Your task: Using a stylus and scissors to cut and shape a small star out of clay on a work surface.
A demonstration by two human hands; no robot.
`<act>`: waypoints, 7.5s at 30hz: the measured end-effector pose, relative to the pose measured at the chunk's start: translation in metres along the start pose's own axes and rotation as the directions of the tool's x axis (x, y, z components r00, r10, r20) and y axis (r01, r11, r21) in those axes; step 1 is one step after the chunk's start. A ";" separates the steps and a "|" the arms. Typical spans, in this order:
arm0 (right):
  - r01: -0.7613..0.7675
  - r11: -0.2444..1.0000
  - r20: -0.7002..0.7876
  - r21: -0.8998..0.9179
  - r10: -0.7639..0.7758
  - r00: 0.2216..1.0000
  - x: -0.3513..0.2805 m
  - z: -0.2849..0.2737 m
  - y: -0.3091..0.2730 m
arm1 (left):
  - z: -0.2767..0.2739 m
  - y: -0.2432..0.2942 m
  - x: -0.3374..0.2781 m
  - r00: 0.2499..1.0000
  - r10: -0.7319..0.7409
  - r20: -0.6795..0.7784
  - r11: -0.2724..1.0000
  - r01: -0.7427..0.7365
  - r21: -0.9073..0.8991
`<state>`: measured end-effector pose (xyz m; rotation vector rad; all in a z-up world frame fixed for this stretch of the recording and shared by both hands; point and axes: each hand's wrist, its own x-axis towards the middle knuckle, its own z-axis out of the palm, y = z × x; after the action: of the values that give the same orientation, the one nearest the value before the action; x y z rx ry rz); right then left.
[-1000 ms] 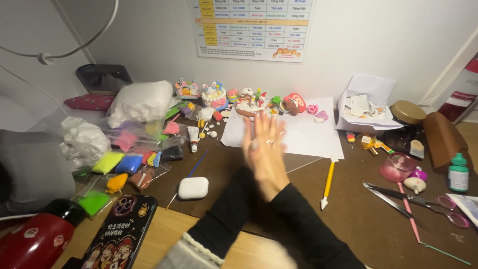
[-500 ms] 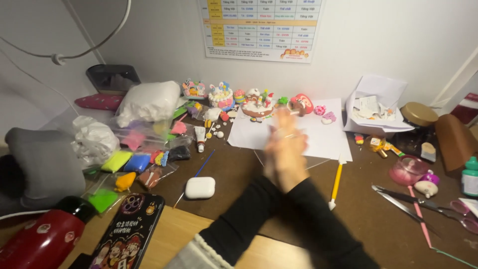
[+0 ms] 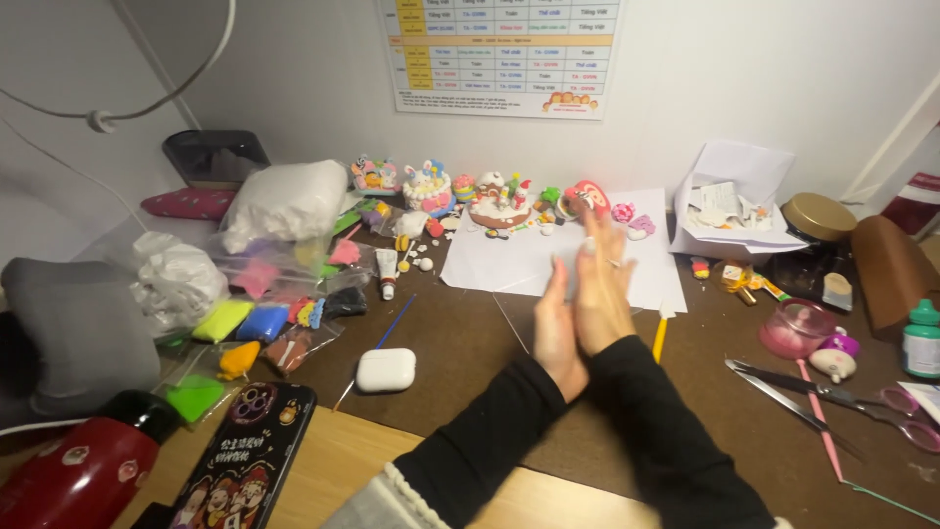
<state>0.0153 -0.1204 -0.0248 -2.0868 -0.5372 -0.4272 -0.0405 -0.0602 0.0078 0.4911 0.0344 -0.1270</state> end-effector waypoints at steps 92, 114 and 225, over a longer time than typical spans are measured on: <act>-0.306 0.738 -0.314 -0.602 0.133 0.940 0.116 -0.012 0.105 | -0.070 0.082 0.076 0.998 -0.062 0.004 0.989 0.061 0.132; -0.365 0.827 -0.273 -0.427 0.267 0.924 0.181 -0.069 0.108 | -0.034 0.104 0.046 0.974 -0.020 -0.225 0.975 0.069 0.210; 0.372 0.801 -0.298 -0.469 -0.540 0.787 0.008 -0.128 -0.073 | -0.058 0.038 0.060 0.990 -0.107 -0.091 0.941 0.131 0.312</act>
<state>-0.0288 -0.1912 0.0973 -2.1172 -0.7561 -1.3436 0.0235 -0.0067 -0.0299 0.8167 0.1161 -0.2358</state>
